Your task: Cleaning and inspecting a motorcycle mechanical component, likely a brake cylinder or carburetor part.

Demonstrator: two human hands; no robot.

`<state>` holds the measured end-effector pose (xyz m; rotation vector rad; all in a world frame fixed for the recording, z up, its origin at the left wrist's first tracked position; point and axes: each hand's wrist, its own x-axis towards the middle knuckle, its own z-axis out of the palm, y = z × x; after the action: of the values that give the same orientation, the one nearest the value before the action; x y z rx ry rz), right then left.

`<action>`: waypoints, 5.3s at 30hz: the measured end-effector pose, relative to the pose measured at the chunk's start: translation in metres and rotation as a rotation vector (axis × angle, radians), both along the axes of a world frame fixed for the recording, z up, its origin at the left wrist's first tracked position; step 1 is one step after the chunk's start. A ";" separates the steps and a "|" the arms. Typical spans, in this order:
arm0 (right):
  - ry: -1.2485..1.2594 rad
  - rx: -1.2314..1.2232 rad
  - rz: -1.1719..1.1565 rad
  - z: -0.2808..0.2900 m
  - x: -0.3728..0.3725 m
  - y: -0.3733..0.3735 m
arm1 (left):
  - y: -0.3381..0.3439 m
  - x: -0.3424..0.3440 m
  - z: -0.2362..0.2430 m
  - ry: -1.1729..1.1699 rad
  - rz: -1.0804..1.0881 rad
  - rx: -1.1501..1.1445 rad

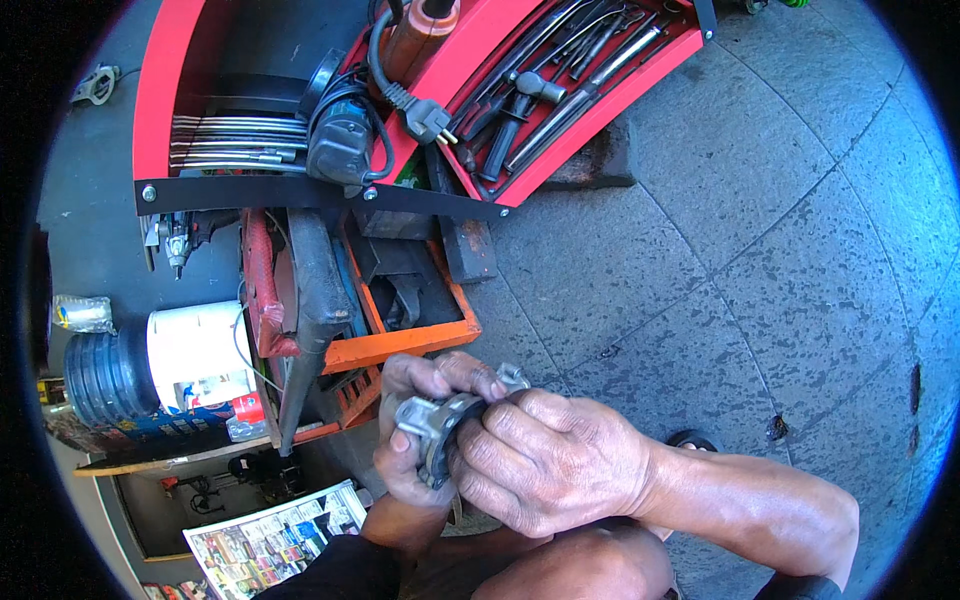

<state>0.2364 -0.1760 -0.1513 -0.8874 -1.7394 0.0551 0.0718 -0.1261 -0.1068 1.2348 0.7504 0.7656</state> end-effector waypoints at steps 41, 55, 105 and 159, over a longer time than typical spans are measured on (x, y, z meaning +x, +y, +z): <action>0.084 -0.198 -0.098 -0.003 -0.020 -0.015 | 0.004 -0.007 -0.007 -0.009 0.007 -0.087; 0.323 -0.364 -0.038 -0.004 -0.019 -0.013 | 0.001 -0.007 -0.010 -0.030 0.102 -0.133; 0.757 -0.793 0.068 0.015 -0.013 -0.021 | 0.008 -0.008 -0.012 -0.073 0.068 -0.103; 0.572 -0.938 0.026 0.000 -0.028 -0.002 | 0.012 -0.005 -0.048 0.068 0.206 0.121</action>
<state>0.2086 -0.1783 -0.1509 -1.3365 -1.1348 1.1032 0.0671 -0.1142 -0.1551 1.3103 0.9074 0.9521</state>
